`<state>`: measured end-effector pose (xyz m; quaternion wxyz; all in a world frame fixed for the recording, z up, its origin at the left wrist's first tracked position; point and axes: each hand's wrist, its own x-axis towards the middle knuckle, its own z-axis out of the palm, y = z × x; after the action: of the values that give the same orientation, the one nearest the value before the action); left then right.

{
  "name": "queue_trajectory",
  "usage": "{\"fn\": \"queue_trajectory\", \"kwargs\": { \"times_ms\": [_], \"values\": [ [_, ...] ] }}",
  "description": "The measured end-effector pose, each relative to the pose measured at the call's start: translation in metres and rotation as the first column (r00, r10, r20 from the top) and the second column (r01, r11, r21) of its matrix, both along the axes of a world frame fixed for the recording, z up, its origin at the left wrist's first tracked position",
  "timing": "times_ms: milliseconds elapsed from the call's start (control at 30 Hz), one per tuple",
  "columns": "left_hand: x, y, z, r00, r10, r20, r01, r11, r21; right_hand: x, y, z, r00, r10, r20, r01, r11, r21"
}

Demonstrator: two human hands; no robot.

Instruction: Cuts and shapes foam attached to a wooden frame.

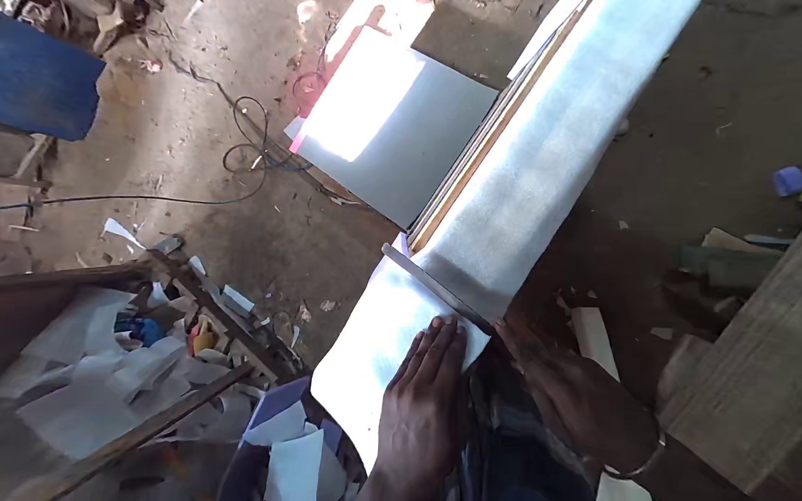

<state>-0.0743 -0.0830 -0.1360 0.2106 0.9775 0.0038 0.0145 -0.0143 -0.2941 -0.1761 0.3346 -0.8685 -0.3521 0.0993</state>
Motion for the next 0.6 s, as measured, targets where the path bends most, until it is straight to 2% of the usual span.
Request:
{"fn": "queue_trajectory", "kwargs": {
  "times_ms": [133, 200, 367, 500, 600],
  "values": [
    [0.001, 0.002, 0.003, 0.998, 0.069, -0.013, -0.07, 0.986, -0.151, 0.014, 0.035, 0.006, 1.0, -0.016, 0.006, 0.016, 0.999, -0.034],
    [0.0, 0.008, 0.005, 0.995, 0.088, -0.048, -0.098, 0.962, -0.257, 0.017, 0.034, 0.004, 1.0, 0.021, 0.005, -0.021, 0.999, -0.032],
    [-0.001, 0.022, 0.005, 0.986, 0.15, -0.072, -0.164, 0.799, -0.579, 0.008, 0.003, 0.004, 0.999, 0.036, -0.039, -0.037, 0.999, -0.017],
    [-0.001, 0.021, 0.01, 0.963, 0.255, -0.091, -0.243, 0.667, -0.704, 0.021, 0.044, 0.01, 1.0, 0.017, -0.024, -0.018, 0.998, -0.059],
    [0.003, 0.029, 0.028, 0.932, 0.332, -0.149, -0.328, 0.589, -0.738, 0.022, 0.035, 0.017, 0.997, 0.059, -0.041, -0.063, 0.994, -0.093]
  ]
}}
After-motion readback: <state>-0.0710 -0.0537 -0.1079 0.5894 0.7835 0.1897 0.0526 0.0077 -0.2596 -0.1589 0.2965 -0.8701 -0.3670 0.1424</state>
